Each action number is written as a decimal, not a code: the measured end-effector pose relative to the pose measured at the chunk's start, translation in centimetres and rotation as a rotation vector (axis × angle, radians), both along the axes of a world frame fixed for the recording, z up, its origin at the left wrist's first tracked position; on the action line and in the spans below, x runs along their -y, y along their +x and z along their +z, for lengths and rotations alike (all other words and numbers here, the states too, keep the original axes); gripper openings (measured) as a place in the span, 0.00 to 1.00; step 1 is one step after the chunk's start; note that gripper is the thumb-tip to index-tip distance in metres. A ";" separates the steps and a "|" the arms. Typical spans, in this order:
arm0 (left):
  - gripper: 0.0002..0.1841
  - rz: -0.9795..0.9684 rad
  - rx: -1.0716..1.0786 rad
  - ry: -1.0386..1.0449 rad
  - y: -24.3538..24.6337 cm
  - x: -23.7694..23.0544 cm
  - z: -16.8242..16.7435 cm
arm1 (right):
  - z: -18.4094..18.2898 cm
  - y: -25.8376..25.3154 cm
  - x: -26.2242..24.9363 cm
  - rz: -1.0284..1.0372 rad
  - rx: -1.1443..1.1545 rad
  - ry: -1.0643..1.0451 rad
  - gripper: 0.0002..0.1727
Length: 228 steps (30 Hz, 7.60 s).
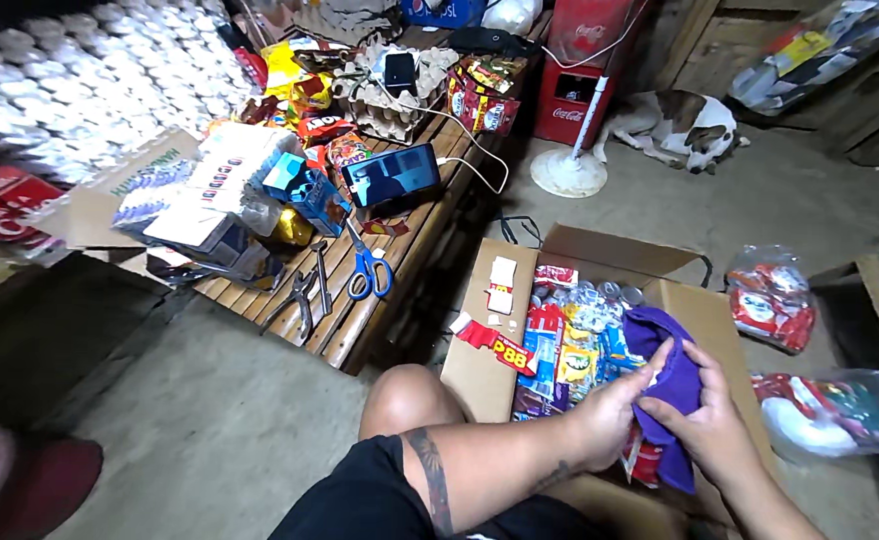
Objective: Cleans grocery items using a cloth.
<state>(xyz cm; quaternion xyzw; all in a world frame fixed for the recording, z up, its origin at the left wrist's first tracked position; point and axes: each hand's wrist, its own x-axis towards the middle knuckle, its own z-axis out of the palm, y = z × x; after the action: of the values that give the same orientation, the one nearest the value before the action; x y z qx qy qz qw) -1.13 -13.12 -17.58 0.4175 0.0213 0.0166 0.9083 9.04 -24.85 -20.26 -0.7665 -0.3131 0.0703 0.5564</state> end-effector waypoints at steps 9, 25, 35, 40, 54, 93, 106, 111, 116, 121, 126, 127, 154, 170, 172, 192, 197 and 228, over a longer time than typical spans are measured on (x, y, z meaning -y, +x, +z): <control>0.31 -0.099 -0.034 0.017 -1.2 0.0 2.5 | 1.2 -0.7 -0.7 -0.124 -0.019 0.142 0.21; 0.31 0.011 -0.044 0.040 -0.5 -0.3 3.1 | 0.6 0.0 -0.6 -0.073 -0.169 0.214 0.51; 0.32 -0.028 0.003 0.064 0.3 -0.5 0.0 | 0.9 -0.2 -0.8 -0.156 -0.260 0.211 0.34; 0.32 -0.028 -0.023 0.122 -0.5 -1.0 1.9 | 0.7 -0.3 -0.8 -0.153 -0.268 0.222 0.33; 0.30 -0.001 -0.076 0.170 -1.3 -0.9 4.3 | 0.3 -0.4 -0.7 -0.140 -0.262 0.206 0.30; 0.30 -0.020 -0.098 0.186 -0.7 -0.8 3.5 | -0.1 -0.3 -0.5 -0.160 -0.279 0.170 0.33; 0.29 -0.002 -0.064 0.204 -0.8 -0.8 3.3 | -0.2 -0.3 -0.5 -0.160 -0.270 0.160 0.31; 0.30 -0.021 -0.063 0.204 -0.4 -0.7 2.3 | -0.4 -0.2 -0.4 -0.159 -0.254 0.155 0.32; 0.30 -0.026 -0.125 0.188 -0.3 -0.5 2.4 | -0.4 -0.5 -0.5 -0.179 -0.263 0.158 0.32; 0.31 -0.044 -0.020 0.155 0.5 -0.3 -0.3 | -0.3 -0.5 -0.6 -0.191 -0.277 0.153 0.32; 0.30 -0.029 -0.044 0.165 0.0 -0.6 1.0 | -0.3 -0.6 -0.6 -0.199 -0.286 0.152 0.33; 0.30 -0.029 -0.039 0.166 0.1 -0.5 0.9 | -0.4 -0.6 -0.6 -0.199 -0.287 0.153 0.33; 0.30 -0.041 -0.040 0.177 0.6 -0.4 -0.1 | -0.5 -0.6 -0.5 -0.202 -0.288 0.133 0.34; 0.30 -0.027 -0.034 0.181 0.6 -0.4 -0.2 | -0.5 -0.8 -0.7 -0.214 -0.298 0.124 0.34; 0.30 -0.031 -0.027 0.184 0.6 -0.4 -0.2 | -0.5 -0.8 -0.7 -0.212 -0.301 0.128 0.34; 0.30 -0.010 -0.047 0.161 0.0 -0.6 1.0 | -0.4 -0.9 -0.8 -0.210 -0.313 0.146 0.32; 0.30 -0.026 -0.045 0.190 0.5 -0.4 0.1 | -0.4 -0.9 -0.7 -0.215 -0.306 0.135 0.32; 0.30 -0.017 -0.060 0.192 0.3 -0.4 0.6 | -0.6 -0.8 -0.8 -0.210 -0.314 0.146 0.31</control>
<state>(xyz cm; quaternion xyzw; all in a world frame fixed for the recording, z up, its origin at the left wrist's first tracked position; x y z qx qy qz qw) -0.88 -12.68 -17.01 0.5033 0.0431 -0.0017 0.8630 8.20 -24.05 -20.82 -0.7322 -0.1450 0.1077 0.6567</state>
